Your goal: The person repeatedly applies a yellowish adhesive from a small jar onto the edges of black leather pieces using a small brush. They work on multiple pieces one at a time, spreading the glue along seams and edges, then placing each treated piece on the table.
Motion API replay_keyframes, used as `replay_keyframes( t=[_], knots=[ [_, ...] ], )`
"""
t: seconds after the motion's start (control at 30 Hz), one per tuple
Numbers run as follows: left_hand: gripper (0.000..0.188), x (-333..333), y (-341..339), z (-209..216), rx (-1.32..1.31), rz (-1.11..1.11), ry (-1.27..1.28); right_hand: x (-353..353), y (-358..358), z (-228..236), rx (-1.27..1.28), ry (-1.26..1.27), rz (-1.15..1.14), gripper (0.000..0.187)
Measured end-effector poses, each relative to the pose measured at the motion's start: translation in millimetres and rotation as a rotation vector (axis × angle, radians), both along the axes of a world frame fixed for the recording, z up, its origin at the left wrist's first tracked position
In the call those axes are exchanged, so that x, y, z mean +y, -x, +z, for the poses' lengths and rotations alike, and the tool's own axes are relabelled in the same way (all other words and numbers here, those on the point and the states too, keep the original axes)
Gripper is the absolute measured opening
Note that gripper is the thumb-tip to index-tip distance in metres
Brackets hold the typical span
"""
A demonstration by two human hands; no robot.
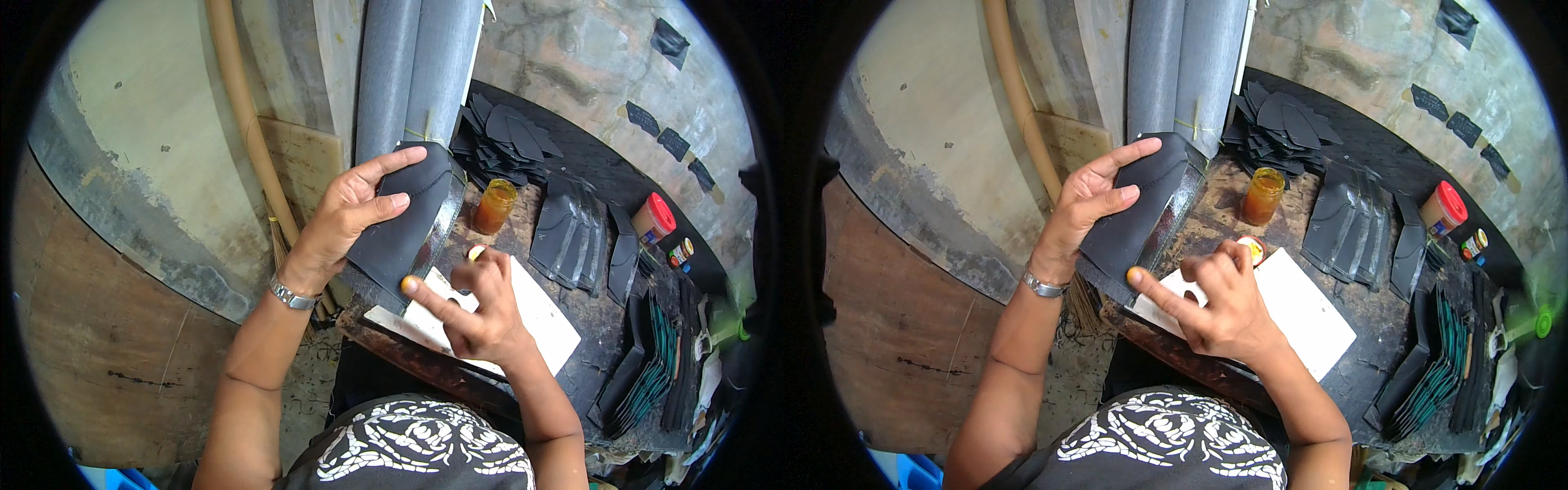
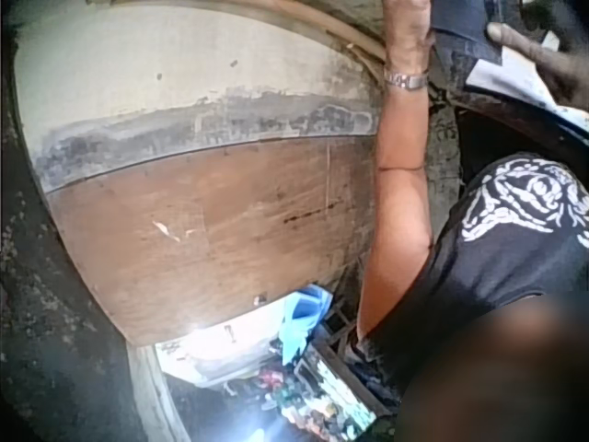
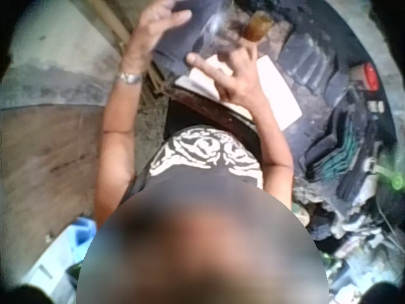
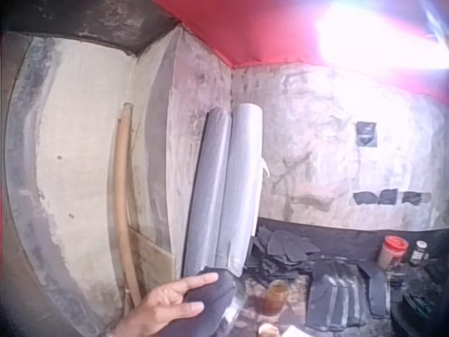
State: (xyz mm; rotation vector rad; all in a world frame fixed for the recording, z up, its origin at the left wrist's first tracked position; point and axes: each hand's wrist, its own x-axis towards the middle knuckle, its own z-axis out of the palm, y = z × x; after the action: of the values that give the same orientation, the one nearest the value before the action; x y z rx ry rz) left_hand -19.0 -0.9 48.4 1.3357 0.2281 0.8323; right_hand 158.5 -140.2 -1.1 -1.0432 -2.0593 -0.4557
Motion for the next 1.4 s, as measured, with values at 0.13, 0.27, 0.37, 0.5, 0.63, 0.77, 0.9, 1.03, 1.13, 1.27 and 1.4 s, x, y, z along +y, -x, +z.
replay_keyframes(
  t=[0.13, 0.27, 0.37, 0.5, 0.63, 0.77, 0.9, 1.03, 1.13, 1.27, 1.4],
  knots=[
    [0.053, 2, 1, 1, -0.002, -0.003, -0.015, 3, -4, 1, -0.17, -0.198, -0.165, 0.054],
    [0.053, 0, 2, 1, 0.01, -0.019, -0.036, 8, -11, 5, -0.187, -0.256, -0.356, 0.055],
    [0.054, -3, 4, 2, -0.003, 0.035, -0.103, 6, -7, 4, -0.237, -0.244, -0.217, 0.056],
    [0.055, -4, 4, 2, -0.007, 0.07, -0.117, 1, -5, 2, -0.107, 0.004, 0.078, 0.05],
    [0.056, -3, 5, 0, 0.011, 0.041, -0.125, 9, -23, 10, 0.55, 0.164, 0.207, 0.058],
    [0.056, -4, 3, 0, 0.018, 0.005, -0.138, 30, -31, 16, 0.432, 0.149, -0.029, 0.075],
    [0.057, -7, 0, -1, 0.0, 0.011, -0.128, 33, -30, 11, 0.242, 0.062, -0.156, 0.073],
    [0.057, -8, -2, -4, -0.016, 0.057, -0.154, 24, -26, 0, 0.084, -0.073, -0.21, 0.067],
    [0.058, -6, -6, -6, -0.035, 0.094, -0.16, 14, -20, -8, -0.101, -0.157, -0.235, 0.059],
    [0.064, -5, -19, -2, -0.046, 0.164, -0.227, -2, -11, -25, -0.199, -0.25, -0.195, 0.045],
    [0.068, -10, -47, 11, -0.243, 0.143, -0.32, -28, -43, -47, -0.041, -0.096, -0.097, 0.048]
  ],
)
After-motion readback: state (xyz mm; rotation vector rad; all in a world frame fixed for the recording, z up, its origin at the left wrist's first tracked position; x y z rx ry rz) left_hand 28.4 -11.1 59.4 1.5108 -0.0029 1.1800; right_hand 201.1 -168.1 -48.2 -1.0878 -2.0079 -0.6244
